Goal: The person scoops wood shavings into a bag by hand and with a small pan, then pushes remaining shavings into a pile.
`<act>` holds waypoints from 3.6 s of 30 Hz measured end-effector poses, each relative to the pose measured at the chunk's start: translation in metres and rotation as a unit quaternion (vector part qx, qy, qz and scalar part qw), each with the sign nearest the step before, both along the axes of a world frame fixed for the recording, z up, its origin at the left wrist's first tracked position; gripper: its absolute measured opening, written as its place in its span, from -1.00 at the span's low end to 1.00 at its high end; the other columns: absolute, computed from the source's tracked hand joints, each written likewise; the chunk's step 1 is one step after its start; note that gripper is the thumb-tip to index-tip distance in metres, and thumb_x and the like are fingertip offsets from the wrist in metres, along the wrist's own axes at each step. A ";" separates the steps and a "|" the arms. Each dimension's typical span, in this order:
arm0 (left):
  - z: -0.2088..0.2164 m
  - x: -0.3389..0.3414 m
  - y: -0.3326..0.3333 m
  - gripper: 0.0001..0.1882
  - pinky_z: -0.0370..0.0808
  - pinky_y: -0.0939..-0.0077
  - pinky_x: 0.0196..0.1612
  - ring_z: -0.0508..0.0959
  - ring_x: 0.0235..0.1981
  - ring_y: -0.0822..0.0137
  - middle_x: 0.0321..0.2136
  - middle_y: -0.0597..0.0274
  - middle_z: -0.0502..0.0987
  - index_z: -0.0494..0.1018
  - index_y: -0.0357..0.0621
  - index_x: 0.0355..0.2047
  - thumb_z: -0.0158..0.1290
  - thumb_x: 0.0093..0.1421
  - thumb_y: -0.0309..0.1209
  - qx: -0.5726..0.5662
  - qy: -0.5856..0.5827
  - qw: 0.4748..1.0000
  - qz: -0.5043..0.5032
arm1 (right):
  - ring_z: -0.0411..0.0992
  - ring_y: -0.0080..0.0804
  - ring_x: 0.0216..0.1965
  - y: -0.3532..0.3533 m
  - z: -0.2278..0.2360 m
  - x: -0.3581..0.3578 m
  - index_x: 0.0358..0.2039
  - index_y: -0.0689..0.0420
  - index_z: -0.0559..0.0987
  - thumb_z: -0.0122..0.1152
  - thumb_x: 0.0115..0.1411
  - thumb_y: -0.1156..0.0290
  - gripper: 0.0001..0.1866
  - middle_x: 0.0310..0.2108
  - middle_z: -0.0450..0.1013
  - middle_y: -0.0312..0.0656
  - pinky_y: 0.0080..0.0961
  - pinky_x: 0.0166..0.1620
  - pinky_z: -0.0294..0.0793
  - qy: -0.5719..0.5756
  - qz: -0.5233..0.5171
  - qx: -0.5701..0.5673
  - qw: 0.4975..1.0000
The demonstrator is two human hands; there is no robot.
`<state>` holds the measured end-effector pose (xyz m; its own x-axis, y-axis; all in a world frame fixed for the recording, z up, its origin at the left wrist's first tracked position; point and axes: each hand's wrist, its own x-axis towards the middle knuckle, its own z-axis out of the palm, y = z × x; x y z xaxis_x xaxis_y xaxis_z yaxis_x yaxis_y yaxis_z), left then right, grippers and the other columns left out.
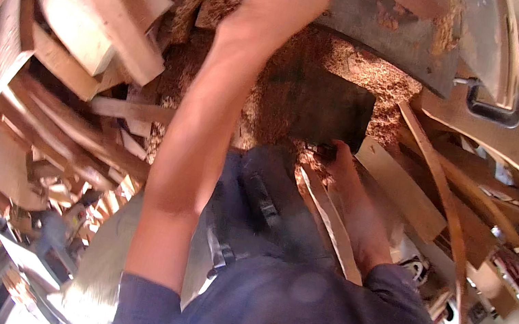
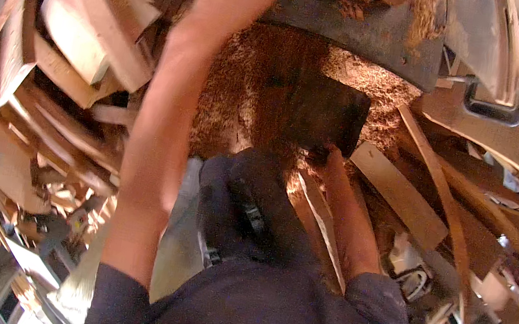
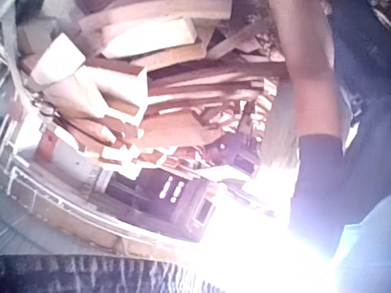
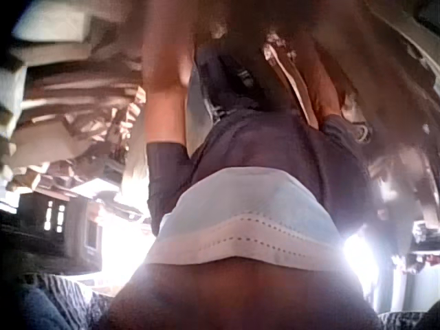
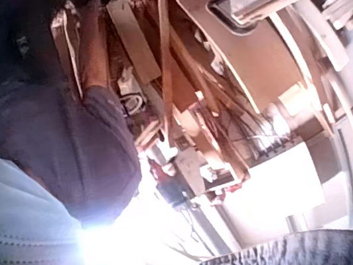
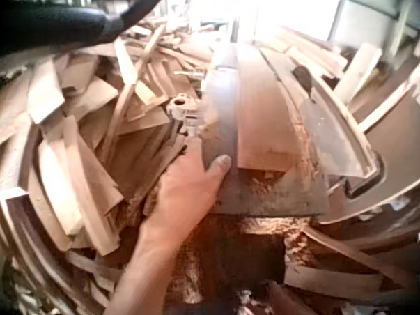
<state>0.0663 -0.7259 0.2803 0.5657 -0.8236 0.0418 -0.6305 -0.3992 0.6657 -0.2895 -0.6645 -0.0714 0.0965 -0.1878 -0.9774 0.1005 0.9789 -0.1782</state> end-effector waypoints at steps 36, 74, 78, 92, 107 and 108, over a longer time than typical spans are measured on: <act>0.031 -0.017 0.050 -0.55 0.54 0.57 -0.28 0.57 -0.45 0.47 -0.41 0.18 0.64 0.55 -0.24 -0.05 -0.06 0.39 -0.09 -0.005 0.091 0.986 -0.140 | 0.43 0.02 -0.07 -0.052 -0.258 0.139 0.01 0.09 0.44 -0.04 0.23 0.22 -0.62 -0.04 0.42 -0.04 0.41 0.02 0.34 -0.085 -0.263 -0.082 0.957; 0.000 -0.001 0.034 -0.54 0.36 0.55 -0.01 0.46 -0.15 0.49 -0.17 0.21 0.54 0.45 -0.26 0.06 -0.01 0.37 -0.12 -0.084 -0.035 0.993 0.077 | 0.45 -0.12 0.01 -0.463 -0.220 0.068 0.16 0.12 0.43 -0.02 0.30 -0.04 -0.42 -0.01 0.50 0.01 -0.23 0.06 0.40 0.172 0.532 -0.652 0.513; 0.004 0.016 0.039 -0.48 0.37 0.49 0.04 0.50 -0.13 0.41 -0.16 0.15 0.57 0.42 -0.25 0.12 -0.03 0.37 -0.07 -0.053 -0.035 0.996 0.057 | 0.45 -0.13 -0.03 -0.396 -0.266 0.082 0.14 0.13 0.41 -0.07 0.36 0.12 -0.54 -0.01 0.49 0.03 -0.22 0.03 0.41 0.169 0.433 -0.749 0.472; 0.002 0.022 0.042 -0.45 0.36 0.53 0.03 0.50 -0.12 0.39 -0.14 0.11 0.56 0.44 -0.23 0.12 -0.04 0.37 -0.02 -0.076 -0.080 0.994 0.019 | 0.44 -0.08 0.01 -0.225 -0.189 0.158 0.14 0.05 0.42 0.09 0.21 0.20 -0.52 0.07 0.41 -0.02 -0.17 -0.05 0.50 0.121 0.506 -0.708 0.477; 0.016 -0.009 0.058 -0.50 0.41 0.39 -0.02 0.50 -0.14 0.19 -0.10 -0.07 0.53 0.41 -0.39 0.05 -0.07 0.37 -0.14 -0.050 -0.115 0.992 0.027 | 0.51 0.05 -0.19 -0.237 -0.166 0.096 -0.07 -0.03 0.59 0.34 -0.05 0.20 -0.53 -0.21 0.54 -0.08 -0.11 -0.12 0.51 0.224 0.545 -0.659 0.467; 0.004 -0.001 0.055 -0.50 0.41 0.40 -0.03 0.51 -0.15 0.20 -0.12 -0.06 0.54 0.42 -0.39 0.05 -0.07 0.37 -0.14 -0.059 -0.096 0.993 0.015 | 0.52 0.04 -0.24 -0.248 -0.176 0.076 -0.09 -0.03 0.61 0.36 -0.06 0.19 -0.54 -0.30 0.57 -0.09 -0.12 -0.13 0.51 0.224 0.606 -0.599 0.473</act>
